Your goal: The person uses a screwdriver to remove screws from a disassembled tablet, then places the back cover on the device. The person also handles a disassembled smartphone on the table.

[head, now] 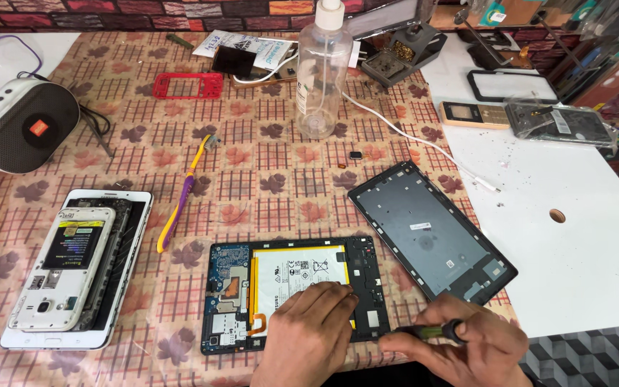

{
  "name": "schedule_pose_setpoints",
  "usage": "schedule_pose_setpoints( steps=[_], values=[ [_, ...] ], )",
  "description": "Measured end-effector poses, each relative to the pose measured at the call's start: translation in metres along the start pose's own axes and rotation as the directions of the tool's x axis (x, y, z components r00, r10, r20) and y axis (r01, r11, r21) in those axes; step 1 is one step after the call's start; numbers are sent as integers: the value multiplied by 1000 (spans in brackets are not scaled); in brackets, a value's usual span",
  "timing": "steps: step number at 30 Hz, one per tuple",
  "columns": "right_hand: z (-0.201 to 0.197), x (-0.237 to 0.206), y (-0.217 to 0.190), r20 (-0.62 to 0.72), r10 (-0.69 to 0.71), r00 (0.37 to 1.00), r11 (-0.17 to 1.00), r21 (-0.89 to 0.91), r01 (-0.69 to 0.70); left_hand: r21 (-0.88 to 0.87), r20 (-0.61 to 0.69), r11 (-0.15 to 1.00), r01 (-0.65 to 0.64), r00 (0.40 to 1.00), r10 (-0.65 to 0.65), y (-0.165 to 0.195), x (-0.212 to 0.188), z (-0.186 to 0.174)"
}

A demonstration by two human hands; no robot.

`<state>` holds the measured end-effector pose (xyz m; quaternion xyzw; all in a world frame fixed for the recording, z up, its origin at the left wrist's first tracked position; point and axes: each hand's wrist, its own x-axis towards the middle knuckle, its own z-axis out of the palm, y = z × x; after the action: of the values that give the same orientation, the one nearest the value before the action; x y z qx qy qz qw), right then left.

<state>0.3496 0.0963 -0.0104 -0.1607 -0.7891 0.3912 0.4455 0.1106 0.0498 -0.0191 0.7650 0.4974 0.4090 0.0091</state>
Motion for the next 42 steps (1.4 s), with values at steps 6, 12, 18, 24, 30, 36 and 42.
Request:
schedule_pose_setpoints(
  steps=[6, 12, 18, 24, 30, 36, 42],
  values=[
    [-18, 17, -8, 277, -93, 956, 992, 106, 65, 9, 1, 1000, 0, 1000, 0, 0, 0, 0],
    [-8, -26, 18, -141, 245, 959, 928, -253, -274, 11, 11, 1000, -8, 1000, 8, 0, 0, 0],
    [-13, -44, 28, -107, 379, 919, 757, 607, -241, 10, 8, 1000, -7, 1000, 7, 0, 1, -1],
    [-9, -31, 27, 20, -33, 999, 999, -6, 33, 3, 12, 1000, -8, 1000, 8, 1, 1, -3],
    [-12, -28, 24, -105, 87, 991, 976, -190, -105, 11, 19, 1000, -9, 1000, 9, 0, 2, -2],
    [-8, -20, 23, 30, -152, 988, 965, -209, 155, 10, 8, 1000, -7, 1000, 7, -1, -1, -1],
    [-29, 12, -1, -245, 31, 969, 977, -199, -82, 27, 7, 999, -29, 1000, 29, -5, -4, 4]
  ],
)
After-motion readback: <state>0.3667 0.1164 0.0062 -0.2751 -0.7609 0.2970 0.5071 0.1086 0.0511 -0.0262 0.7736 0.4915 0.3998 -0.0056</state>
